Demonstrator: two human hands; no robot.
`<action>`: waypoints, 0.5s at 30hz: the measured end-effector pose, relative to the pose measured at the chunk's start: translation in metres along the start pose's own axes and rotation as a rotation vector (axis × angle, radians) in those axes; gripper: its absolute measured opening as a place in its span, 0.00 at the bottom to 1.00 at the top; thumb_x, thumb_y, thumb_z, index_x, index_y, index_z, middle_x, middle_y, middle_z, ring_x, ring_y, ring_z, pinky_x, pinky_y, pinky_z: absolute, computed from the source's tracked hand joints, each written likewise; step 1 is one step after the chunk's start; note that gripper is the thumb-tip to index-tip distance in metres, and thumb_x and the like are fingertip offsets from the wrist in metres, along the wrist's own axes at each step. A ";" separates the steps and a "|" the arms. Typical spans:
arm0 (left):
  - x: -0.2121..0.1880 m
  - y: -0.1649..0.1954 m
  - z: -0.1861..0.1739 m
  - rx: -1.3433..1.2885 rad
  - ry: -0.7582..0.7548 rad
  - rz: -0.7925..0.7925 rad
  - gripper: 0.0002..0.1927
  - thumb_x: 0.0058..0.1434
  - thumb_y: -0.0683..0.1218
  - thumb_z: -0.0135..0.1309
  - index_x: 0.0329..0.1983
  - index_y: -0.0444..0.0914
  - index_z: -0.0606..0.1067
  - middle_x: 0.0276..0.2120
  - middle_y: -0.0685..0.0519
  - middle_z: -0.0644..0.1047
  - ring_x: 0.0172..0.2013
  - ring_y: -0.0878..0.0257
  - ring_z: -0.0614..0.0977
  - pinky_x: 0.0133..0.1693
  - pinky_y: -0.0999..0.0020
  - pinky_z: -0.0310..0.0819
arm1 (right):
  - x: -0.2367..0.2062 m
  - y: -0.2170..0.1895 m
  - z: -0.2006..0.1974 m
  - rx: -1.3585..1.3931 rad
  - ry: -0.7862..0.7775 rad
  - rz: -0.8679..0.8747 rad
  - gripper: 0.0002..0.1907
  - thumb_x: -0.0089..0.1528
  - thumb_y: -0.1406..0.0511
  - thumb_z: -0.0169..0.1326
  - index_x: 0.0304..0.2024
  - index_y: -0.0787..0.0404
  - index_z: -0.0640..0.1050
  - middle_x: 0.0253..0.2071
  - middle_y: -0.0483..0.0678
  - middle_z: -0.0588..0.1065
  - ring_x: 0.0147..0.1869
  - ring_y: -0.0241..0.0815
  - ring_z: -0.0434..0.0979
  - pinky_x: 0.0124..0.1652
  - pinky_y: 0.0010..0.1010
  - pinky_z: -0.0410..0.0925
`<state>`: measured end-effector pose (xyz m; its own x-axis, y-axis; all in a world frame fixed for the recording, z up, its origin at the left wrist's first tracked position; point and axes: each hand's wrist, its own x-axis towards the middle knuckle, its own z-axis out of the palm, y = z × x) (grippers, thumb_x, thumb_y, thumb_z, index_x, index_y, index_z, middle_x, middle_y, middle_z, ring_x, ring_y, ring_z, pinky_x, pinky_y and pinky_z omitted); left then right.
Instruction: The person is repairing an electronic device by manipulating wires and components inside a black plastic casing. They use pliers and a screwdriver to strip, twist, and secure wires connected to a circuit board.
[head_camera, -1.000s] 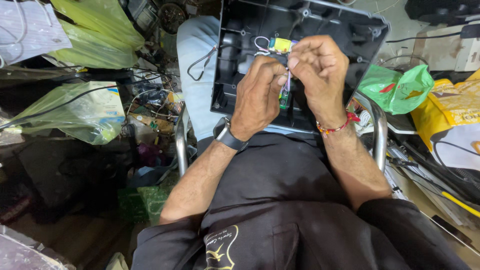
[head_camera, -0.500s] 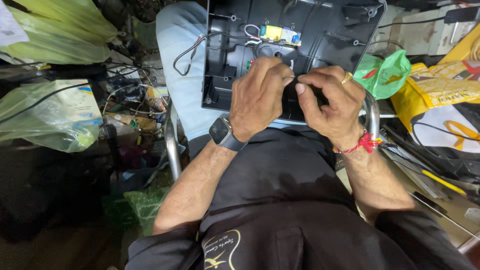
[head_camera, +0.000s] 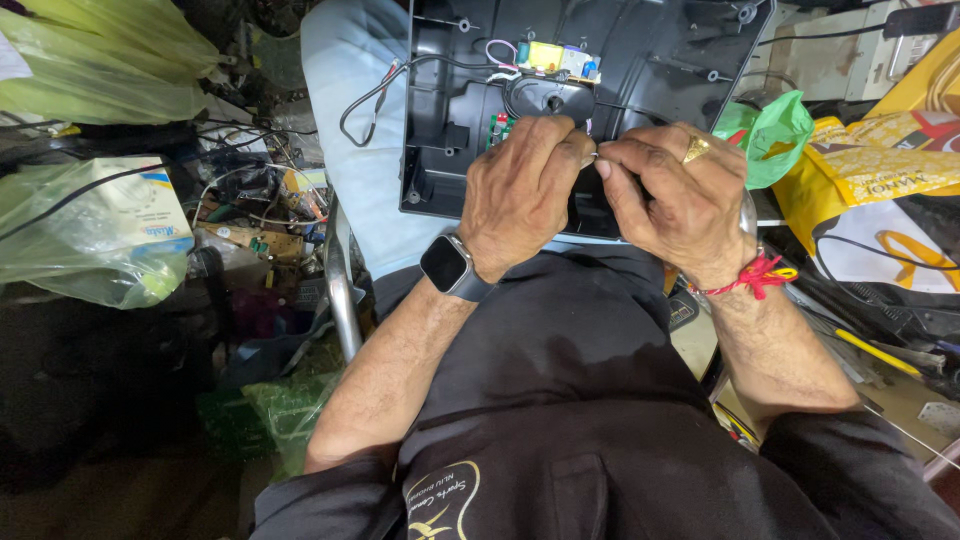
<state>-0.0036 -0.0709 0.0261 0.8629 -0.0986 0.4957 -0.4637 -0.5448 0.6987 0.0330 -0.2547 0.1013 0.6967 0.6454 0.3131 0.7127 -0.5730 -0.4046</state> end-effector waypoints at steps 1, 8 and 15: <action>-0.001 0.000 0.000 0.004 -0.006 0.003 0.12 0.62 0.35 0.59 0.49 0.35 0.73 0.47 0.52 0.72 0.47 0.58 0.79 0.39 0.67 0.79 | 0.001 0.002 -0.001 -0.008 -0.009 -0.016 0.08 0.66 0.74 0.67 0.44 0.66 0.79 0.41 0.50 0.78 0.39 0.44 0.79 0.37 0.31 0.71; -0.002 0.001 -0.001 0.064 -0.045 0.023 0.13 0.62 0.37 0.59 0.50 0.36 0.74 0.48 0.52 0.72 0.46 0.58 0.79 0.39 0.65 0.79 | 0.006 0.013 -0.004 -0.025 -0.094 -0.089 0.08 0.65 0.74 0.64 0.40 0.66 0.76 0.36 0.49 0.76 0.35 0.44 0.77 0.34 0.33 0.69; 0.003 0.002 -0.008 -0.026 -0.044 0.041 0.12 0.62 0.37 0.59 0.49 0.35 0.75 0.48 0.51 0.74 0.45 0.58 0.79 0.40 0.64 0.78 | 0.000 0.007 -0.002 0.229 -0.141 0.299 0.04 0.65 0.73 0.59 0.37 0.66 0.76 0.34 0.47 0.74 0.29 0.35 0.70 0.30 0.27 0.63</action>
<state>-0.0037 -0.0652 0.0329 0.8505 -0.1572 0.5019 -0.5037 -0.5177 0.6916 0.0382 -0.2598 0.0997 0.8409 0.5399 0.0378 0.4327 -0.6288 -0.6460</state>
